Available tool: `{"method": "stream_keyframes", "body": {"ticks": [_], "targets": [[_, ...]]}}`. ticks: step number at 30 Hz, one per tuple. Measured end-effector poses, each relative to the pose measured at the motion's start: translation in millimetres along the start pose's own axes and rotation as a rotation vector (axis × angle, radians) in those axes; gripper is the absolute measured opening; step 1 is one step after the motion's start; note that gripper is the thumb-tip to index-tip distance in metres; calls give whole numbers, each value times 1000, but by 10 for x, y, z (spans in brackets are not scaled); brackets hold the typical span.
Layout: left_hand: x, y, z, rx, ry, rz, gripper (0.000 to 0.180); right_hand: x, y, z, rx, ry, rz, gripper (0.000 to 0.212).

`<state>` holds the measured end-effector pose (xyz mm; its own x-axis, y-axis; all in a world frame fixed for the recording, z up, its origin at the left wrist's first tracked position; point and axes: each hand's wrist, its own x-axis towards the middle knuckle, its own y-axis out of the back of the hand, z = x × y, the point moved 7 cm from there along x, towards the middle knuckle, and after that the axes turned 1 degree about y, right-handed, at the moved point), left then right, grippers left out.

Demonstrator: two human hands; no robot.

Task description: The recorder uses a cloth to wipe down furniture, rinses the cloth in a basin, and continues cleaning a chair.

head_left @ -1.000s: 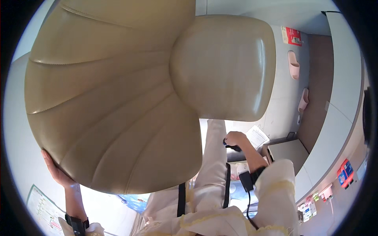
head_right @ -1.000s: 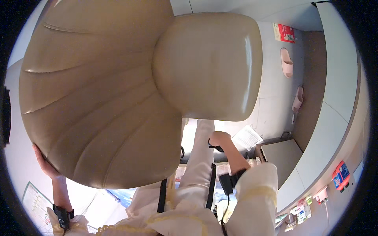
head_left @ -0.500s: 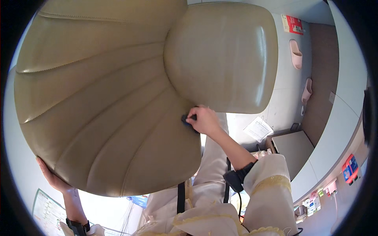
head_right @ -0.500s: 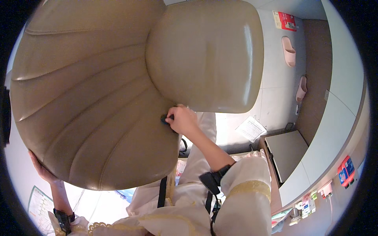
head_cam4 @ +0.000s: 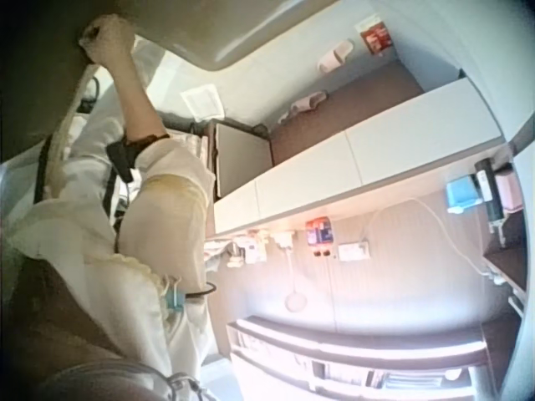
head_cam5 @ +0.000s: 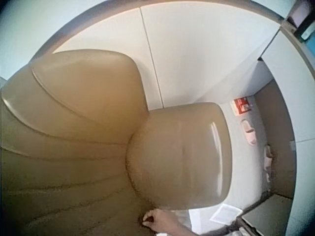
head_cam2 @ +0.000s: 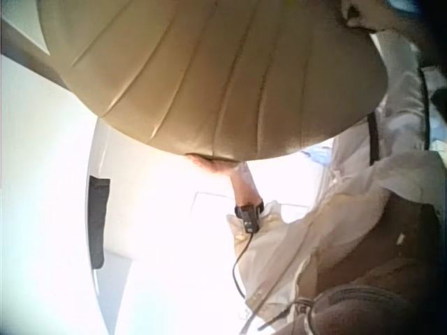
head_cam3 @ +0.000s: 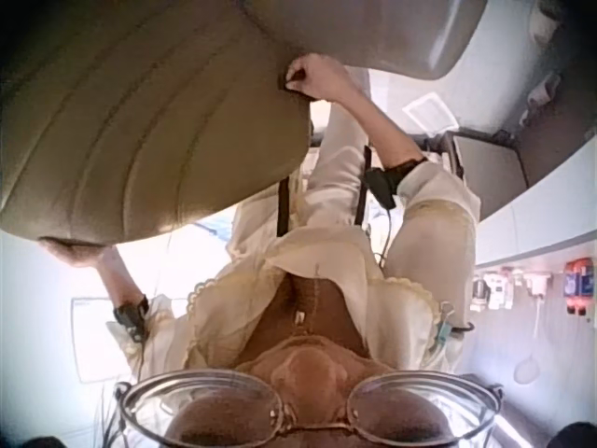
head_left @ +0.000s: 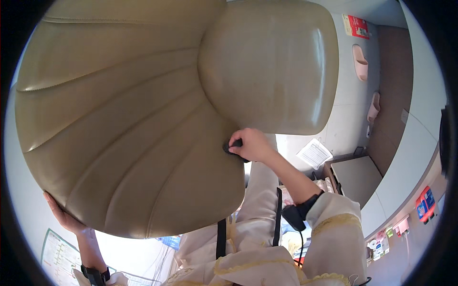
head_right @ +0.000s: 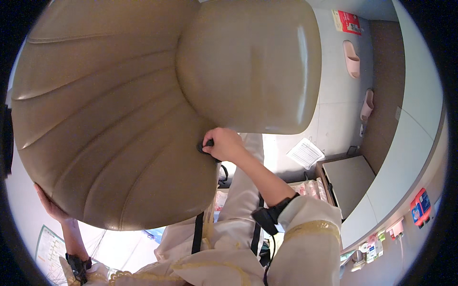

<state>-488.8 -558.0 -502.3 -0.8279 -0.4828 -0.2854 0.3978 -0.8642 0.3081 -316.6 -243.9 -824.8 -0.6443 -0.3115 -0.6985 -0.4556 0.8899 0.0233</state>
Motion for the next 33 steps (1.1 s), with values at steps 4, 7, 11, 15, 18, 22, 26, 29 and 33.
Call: {"method": "stream_keyframes", "body": {"ticks": [4,7,11,15,18,22,26,29,33], "targets": [[88,229,32,30,-89,32,50,218,-29,-75,-348,-21,144,9],[46,164,45,54,-118,67,50,334,-4,6,-457,-36,246,8],[23,79,6,65,-85,91,50,401,154,310,-210,-95,183,17],[-18,8,-12,31,5,76,50,257,44,339,3,-38,-62,28],[-7,32,4,36,-29,103,55,105,4,63,41,111,-189,23],[-14,25,43,42,-55,110,54,141,1,-165,-282,-11,-87,18],[-18,-4,50,32,-53,114,50,376,41,-63,-499,-57,158,19],[-6,48,-7,77,-97,174,50,475,150,51,-461,-92,135,20],[4,76,31,91,-88,171,50,349,51,215,-89,13,-264,24]]}}
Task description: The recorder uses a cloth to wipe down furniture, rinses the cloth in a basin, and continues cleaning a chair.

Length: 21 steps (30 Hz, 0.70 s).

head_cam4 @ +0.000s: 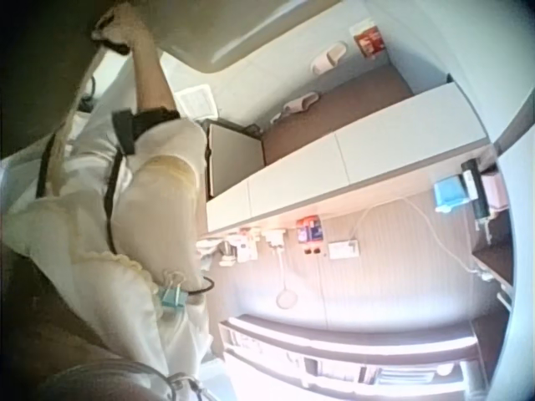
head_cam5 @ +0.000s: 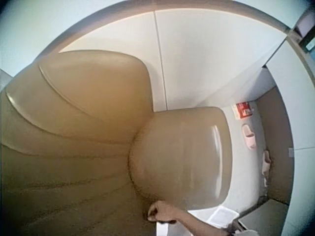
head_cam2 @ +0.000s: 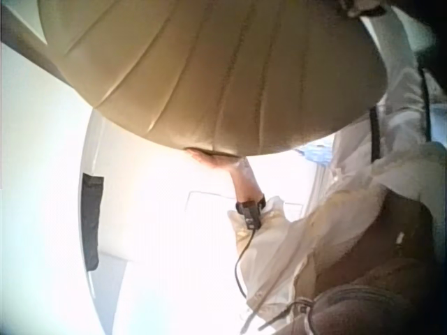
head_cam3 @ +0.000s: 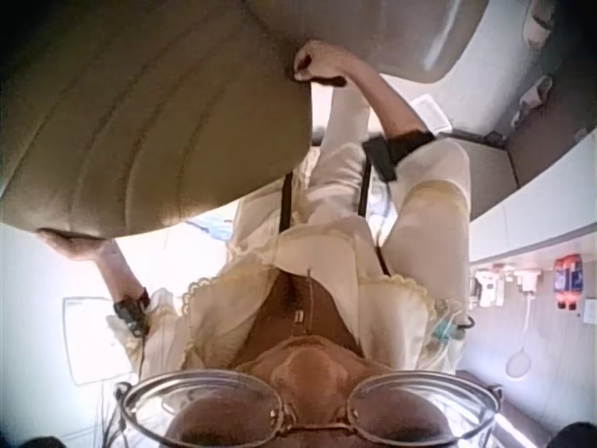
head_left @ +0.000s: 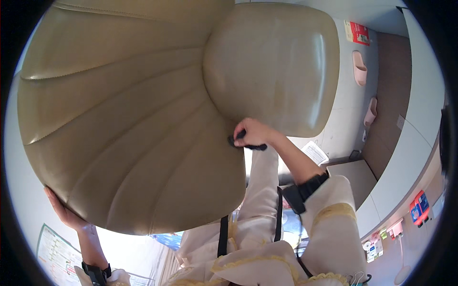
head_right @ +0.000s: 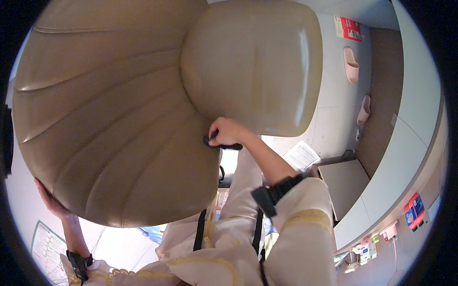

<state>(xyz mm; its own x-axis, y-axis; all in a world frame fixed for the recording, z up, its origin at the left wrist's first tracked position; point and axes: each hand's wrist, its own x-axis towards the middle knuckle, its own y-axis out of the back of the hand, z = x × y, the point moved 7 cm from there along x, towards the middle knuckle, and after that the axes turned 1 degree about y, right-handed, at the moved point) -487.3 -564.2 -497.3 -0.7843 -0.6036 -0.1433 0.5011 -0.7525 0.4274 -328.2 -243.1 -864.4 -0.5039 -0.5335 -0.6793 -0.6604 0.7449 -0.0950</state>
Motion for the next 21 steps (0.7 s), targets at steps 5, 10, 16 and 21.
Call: {"method": "stream_keyframes", "body": {"ticks": [5,10,16,21], "targets": [[-34,8,22,-35,22,22,53,-173,-75,-328,-181,-93,155,22],[-76,-24,90,125,-165,82,53,70,42,-232,-433,-170,367,18],[-36,2,11,-25,-37,72,49,-37,370,159,-269,-193,331,24],[-66,-13,71,42,-79,67,54,-278,434,-94,-367,-309,87,36]]}}
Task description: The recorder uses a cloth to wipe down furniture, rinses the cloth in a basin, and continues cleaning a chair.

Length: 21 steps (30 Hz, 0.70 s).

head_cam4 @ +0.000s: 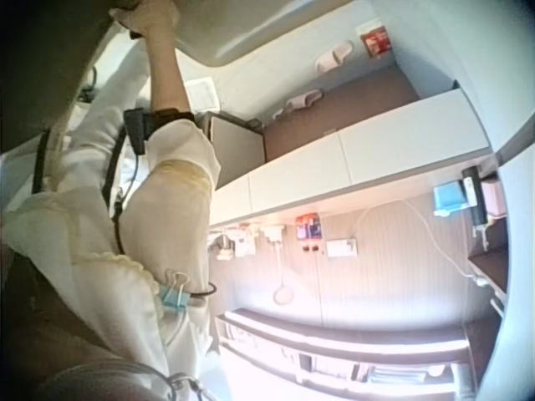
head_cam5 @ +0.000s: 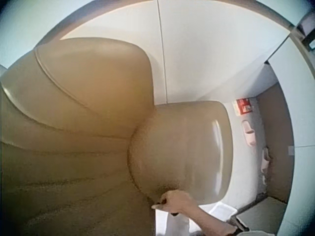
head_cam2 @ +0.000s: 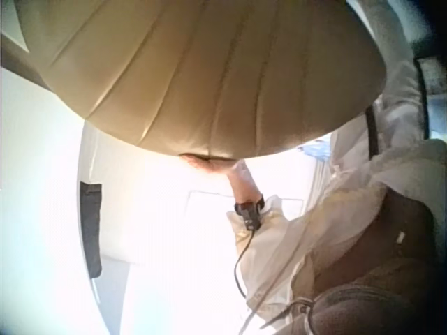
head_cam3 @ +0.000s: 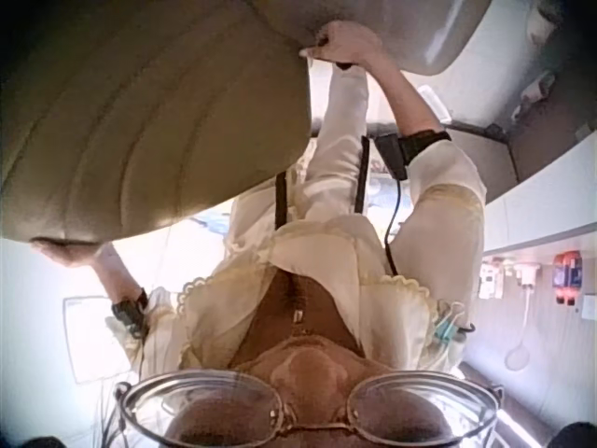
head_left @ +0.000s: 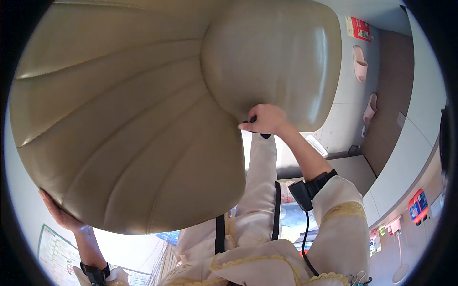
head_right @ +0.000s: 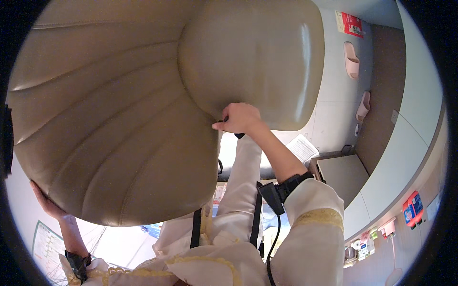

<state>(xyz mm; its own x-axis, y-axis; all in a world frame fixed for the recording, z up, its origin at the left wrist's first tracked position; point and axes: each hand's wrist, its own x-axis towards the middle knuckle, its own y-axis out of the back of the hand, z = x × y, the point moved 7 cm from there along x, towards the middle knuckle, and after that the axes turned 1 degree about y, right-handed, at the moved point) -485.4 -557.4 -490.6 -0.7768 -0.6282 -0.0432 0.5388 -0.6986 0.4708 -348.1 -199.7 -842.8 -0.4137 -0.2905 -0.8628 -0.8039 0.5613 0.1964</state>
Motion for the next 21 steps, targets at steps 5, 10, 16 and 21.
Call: {"method": "stream_keyframes", "body": {"ticks": [5,10,16,21], "targets": [[29,24,23,77,-80,-16,55,98,-117,-241,-47,73,25,37],[51,47,-4,74,-93,-15,55,291,-249,-111,-111,48,218,31],[60,3,-57,-40,57,-70,55,255,-186,-74,279,60,434,21],[102,67,1,76,-103,-43,52,94,-393,-262,163,180,246,17]]}}
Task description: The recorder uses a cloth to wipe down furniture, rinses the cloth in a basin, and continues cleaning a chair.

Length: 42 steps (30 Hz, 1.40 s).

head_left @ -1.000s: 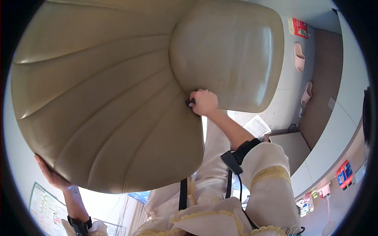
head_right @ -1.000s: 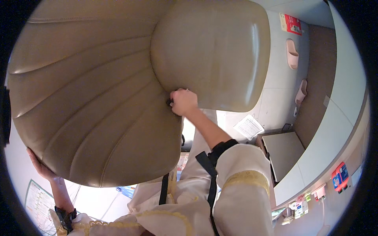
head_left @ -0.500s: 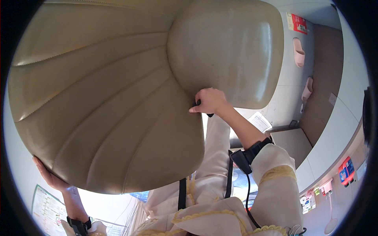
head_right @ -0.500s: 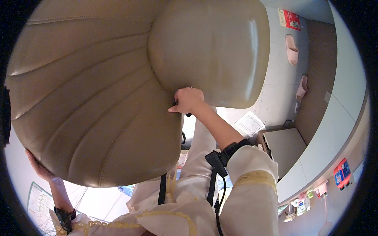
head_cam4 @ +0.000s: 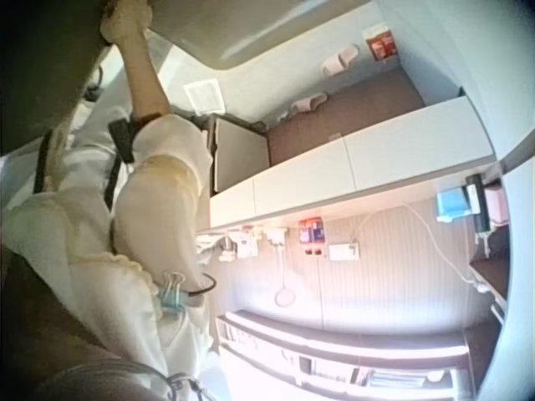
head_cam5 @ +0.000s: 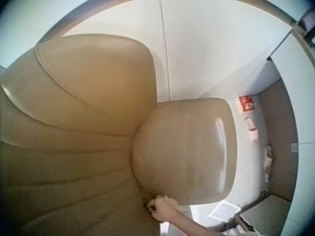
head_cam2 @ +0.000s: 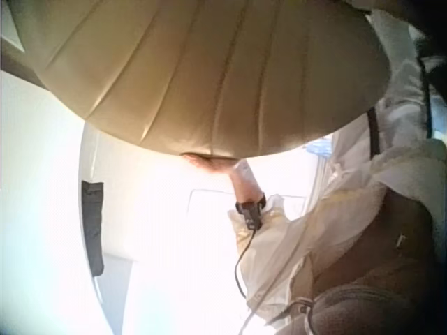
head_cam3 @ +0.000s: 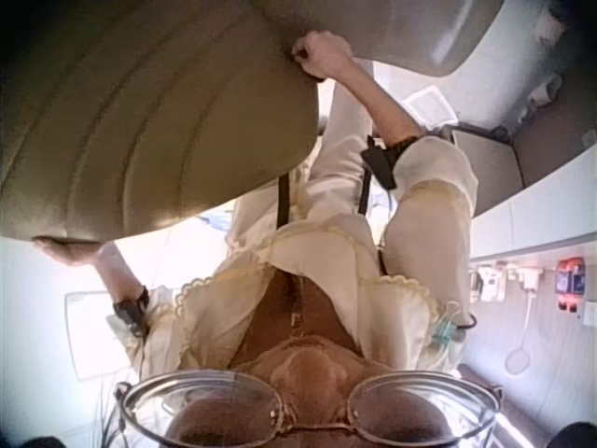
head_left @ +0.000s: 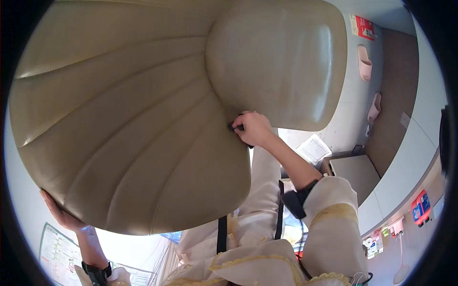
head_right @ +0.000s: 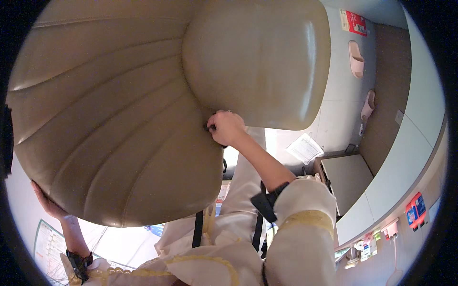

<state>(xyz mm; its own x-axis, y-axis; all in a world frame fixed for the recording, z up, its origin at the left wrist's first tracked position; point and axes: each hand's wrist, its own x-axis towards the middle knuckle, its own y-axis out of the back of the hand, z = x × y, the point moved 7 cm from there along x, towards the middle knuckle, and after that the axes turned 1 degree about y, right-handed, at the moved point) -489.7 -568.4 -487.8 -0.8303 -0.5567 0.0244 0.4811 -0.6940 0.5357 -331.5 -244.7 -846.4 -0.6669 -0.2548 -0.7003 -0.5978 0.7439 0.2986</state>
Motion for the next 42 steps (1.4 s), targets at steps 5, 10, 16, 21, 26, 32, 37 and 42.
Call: {"method": "stream_keyframes", "body": {"ticks": [5,10,16,21,26,32,37,42], "targets": [[-37,-43,-1,-78,100,-24,53,-85,3,-246,-37,119,-91,15],[-39,-84,-44,-92,95,-13,53,148,10,-73,-173,-2,105,14],[-5,-29,-48,-146,142,-16,54,-97,-79,-180,121,194,-45,15],[6,-19,-61,-95,116,12,54,186,-41,-17,-23,19,43,16],[-4,-56,-31,-79,78,35,53,117,-13,104,98,9,-7,16],[7,20,-12,-41,11,62,50,508,561,115,358,120,50,21],[21,-15,-70,24,18,83,51,1225,1021,-534,-134,134,516,26],[54,84,47,10,-126,122,48,1452,789,-750,-443,32,473,25]]}}
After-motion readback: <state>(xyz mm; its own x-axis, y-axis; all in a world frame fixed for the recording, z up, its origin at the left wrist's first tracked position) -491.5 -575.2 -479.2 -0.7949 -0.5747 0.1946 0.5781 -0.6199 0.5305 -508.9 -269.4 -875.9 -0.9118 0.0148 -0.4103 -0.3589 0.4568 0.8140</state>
